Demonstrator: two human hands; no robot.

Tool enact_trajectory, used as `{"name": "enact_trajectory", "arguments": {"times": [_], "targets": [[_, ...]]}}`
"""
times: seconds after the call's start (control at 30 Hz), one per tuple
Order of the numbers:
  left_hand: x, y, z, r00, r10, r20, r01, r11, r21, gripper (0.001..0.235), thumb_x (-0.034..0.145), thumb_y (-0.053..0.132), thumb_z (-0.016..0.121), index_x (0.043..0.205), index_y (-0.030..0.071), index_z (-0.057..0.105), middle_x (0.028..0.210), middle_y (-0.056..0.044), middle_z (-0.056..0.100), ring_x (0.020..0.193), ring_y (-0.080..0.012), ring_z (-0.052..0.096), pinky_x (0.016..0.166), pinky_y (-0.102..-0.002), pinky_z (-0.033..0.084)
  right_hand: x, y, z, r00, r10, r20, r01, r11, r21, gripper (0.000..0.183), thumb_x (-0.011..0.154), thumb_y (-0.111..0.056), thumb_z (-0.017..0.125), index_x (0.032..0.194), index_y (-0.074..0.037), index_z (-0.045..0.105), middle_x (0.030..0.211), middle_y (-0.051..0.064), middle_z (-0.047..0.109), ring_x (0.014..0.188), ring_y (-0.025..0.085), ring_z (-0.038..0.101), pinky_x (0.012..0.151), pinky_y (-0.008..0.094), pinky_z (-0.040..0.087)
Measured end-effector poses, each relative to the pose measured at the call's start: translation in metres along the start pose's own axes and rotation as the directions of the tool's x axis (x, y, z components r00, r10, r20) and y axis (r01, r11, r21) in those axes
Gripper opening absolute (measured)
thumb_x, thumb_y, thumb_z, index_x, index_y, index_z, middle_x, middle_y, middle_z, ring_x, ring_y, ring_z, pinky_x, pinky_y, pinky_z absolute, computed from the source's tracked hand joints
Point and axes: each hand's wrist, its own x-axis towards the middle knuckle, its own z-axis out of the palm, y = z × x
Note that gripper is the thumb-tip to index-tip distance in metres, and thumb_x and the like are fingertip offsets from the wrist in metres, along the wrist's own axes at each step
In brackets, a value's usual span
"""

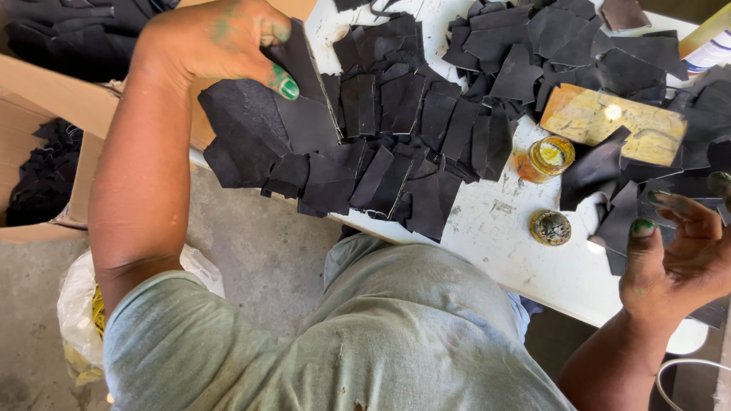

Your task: The person applies a yellow substance from a small jar onto black fabric pieces and presses them together. They repeatedly pick up pieces, apply the substance, and stack them on a white table outdoors.

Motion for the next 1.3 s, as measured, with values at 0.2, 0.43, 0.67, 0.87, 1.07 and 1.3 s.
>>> {"name": "enact_trajectory", "arguments": {"times": [0.2,0.43,0.67,0.87,1.07,1.3], "targets": [[-0.013,-0.004,-0.005,0.982,0.08,-0.171,-0.085,0.996,-0.027,0.043,0.069,0.017,0.09,0.098,-0.005,0.066,0.089,-0.005,0.065,0.081,-0.0135,0.06,0.068,-0.027,0.048,0.002,-0.001,0.002,0.999,0.034,-0.001,-0.034,0.999,0.022,0.033,0.115,-0.018,0.075,0.132,0.003,0.057,0.124,0.013,0.064,0.112,0.017,0.063,0.104,0.025,0.049],[-0.034,-0.009,0.035,0.91,-0.027,0.414,0.001,0.998,0.062,0.051,0.067,0.027,0.091,0.103,-0.002,0.071,0.09,-0.013,0.074,0.083,-0.024,0.066,0.075,-0.042,0.052,0.004,-0.007,0.009,1.0,0.009,0.012,-0.009,1.0,-0.008,0.035,0.115,-0.016,0.073,0.135,0.005,0.054,0.126,0.014,0.064,0.112,0.017,0.062,0.103,0.026,0.049],[0.024,-0.055,0.11,0.83,-0.398,0.39,0.243,0.888,0.39,0.065,0.066,0.016,0.092,0.125,0.007,0.066,0.117,-0.018,0.071,0.109,-0.0377,0.069,0.089,-0.048,0.056,0.019,-0.028,0.018,0.994,-0.094,0.058,0.097,0.994,-0.048,0.052,0.113,-0.011,0.075,0.153,0.005,0.045,0.144,0.016,0.052,0.114,0.018,0.063,0.096,0.027,0.057],[0.001,-0.053,0.128,0.927,-0.359,0.106,0.264,0.828,0.494,0.034,0.073,0.008,0.086,0.103,0.001,0.071,0.104,-0.021,0.073,0.101,-0.0409,0.071,0.08,-0.049,0.058,0.017,-0.034,0.03,0.998,-0.017,0.058,0.018,1.0,-0.024,0.063,0.106,-0.003,0.069,0.161,0.002,0.038,0.139,0.014,0.055,0.117,0.019,0.063,0.095,0.03,0.06],[-0.028,-0.04,0.13,0.965,-0.117,-0.236,0.222,0.843,0.489,0.039,0.067,0.005,0.083,0.1,-0.003,0.063,0.099,-0.022,0.063,0.092,-0.0444,0.067,0.075,-0.051,0.056,0.01,-0.035,0.037,0.998,0.027,0.053,-0.025,0.999,-0.039,0.062,0.108,0.004,0.071,0.161,0.002,0.038,0.137,0.013,0.053,0.122,0.02,0.059,0.104,0.035,0.06],[0.077,-0.052,0.081,0.93,-0.036,-0.365,0.138,0.956,0.257,0.01,0.089,0.004,0.069,0.099,0.0,0.069,0.103,-0.023,0.07,0.101,-0.0405,0.069,0.087,-0.049,0.054,0.019,-0.031,0.058,0.999,0.026,0.033,-0.027,0.999,0.024,0.062,0.104,0.007,0.07,0.158,0.0,0.04,0.138,0.013,0.057,0.123,0.019,0.06,0.106,0.033,0.059]]}}
